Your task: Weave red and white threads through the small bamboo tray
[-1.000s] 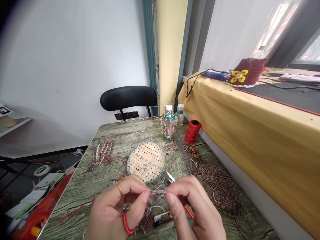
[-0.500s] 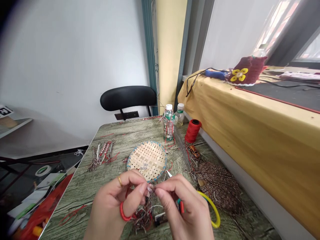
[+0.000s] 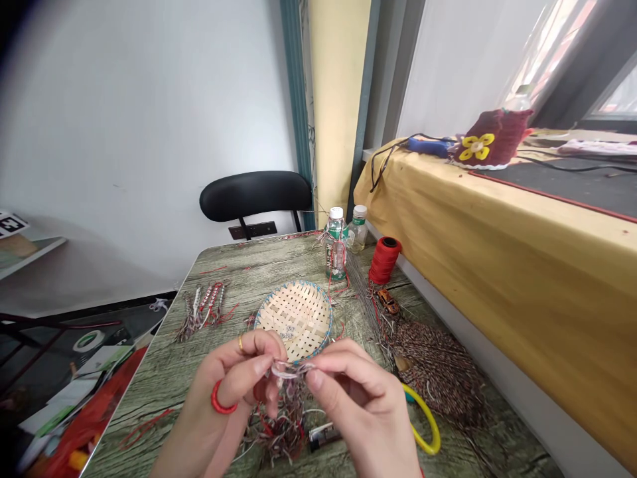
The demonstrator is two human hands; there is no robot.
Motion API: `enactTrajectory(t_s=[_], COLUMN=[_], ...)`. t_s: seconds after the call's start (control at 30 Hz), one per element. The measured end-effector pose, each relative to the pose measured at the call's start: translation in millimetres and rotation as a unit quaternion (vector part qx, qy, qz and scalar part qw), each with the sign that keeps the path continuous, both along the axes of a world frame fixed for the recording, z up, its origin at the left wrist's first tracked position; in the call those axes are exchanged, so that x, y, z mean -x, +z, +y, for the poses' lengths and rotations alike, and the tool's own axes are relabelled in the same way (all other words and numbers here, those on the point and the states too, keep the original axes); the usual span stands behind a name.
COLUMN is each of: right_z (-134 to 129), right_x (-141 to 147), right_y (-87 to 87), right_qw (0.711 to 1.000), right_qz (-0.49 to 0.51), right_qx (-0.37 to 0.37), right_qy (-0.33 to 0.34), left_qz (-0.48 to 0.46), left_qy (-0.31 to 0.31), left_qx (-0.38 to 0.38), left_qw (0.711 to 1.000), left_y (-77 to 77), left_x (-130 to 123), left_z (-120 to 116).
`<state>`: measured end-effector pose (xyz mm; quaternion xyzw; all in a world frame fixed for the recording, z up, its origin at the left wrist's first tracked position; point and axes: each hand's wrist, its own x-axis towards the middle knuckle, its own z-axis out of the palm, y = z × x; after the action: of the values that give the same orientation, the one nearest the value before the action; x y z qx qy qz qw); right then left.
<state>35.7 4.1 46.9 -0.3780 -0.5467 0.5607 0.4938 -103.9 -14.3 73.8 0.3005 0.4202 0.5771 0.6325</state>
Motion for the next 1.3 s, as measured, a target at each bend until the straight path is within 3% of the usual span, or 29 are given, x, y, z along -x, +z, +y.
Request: enactTrajectory(t_s=[0.07, 0.17, 0.33, 0.4, 0.67, 0.77, 0.87, 0.97, 1.03, 1.17, 1.23, 1.3], right_z=[-0.8, -0.9, 1.8, 3.0, 6.4, 10.4, 17.8, 25.6, 28.3, 26.3, 24.2, 23.4], right_x=[1.8, 7.3, 13.2, 13.1, 14.0, 16.1, 15.1, 9.9, 5.5, -0.4, -1.2, -1.7], right_y=[0.2, -1.1, -5.0, -5.6, -8.1, -16.0, -28.1, -39.1, -43.9, -47.1, -47.6, -48.9], right_qw=[0.993, 0.959, 0.836, 0.803, 0.757, 0.783, 0.82, 0.837, 0.867, 0.977, 0.994, 0.986], right_qz=[0.09, 0.224, 0.463, 0.498, 0.524, 0.507, 0.471, 0.446, 0.394, 0.109, -0.044, -0.16], right_qx=[0.079, 0.173, 0.271, 0.29, 0.356, 0.346, 0.322, 0.317, 0.304, 0.183, 0.098, 0.023], right_qy=[-0.013, 0.002, 0.117, 0.153, 0.16, 0.104, 0.038, 0.026, 0.03, 0.011, 0.03, 0.047], left_qz=[-0.05, -0.131, -0.281, -0.323, -0.371, -0.353, -0.282, -0.187, -0.129, 0.011, 0.063, 0.092], left_qy=[-0.024, -0.057, -0.089, -0.091, -0.099, -0.114, -0.09, -0.065, -0.057, -0.029, -0.007, 0.014], left_qx=[0.003, 0.008, 0.056, 0.081, 0.101, 0.097, 0.076, 0.055, 0.047, 0.035, 0.03, 0.025], left_qw=[0.998, 0.99, 0.954, 0.939, 0.918, 0.923, 0.952, 0.979, 0.989, 0.999, 0.998, 0.995], left_y=[-0.7, -6.2, -17.2, -17.9, -12.7, -12.0, -11.2, -11.8, -13.2, -17.4, -19.4, -20.9], left_x=[2.0, 2.7, 1.6, 1.8, 4.0, 3.6, 4.5, 7.3, 8.8, 7.5, 5.9, 5.5], left_z=[1.8, 4.7, 7.2, 7.9, 12.3, 11.6, 10.5, 10.9, 12.2, 15.8, 17.5, 19.1])
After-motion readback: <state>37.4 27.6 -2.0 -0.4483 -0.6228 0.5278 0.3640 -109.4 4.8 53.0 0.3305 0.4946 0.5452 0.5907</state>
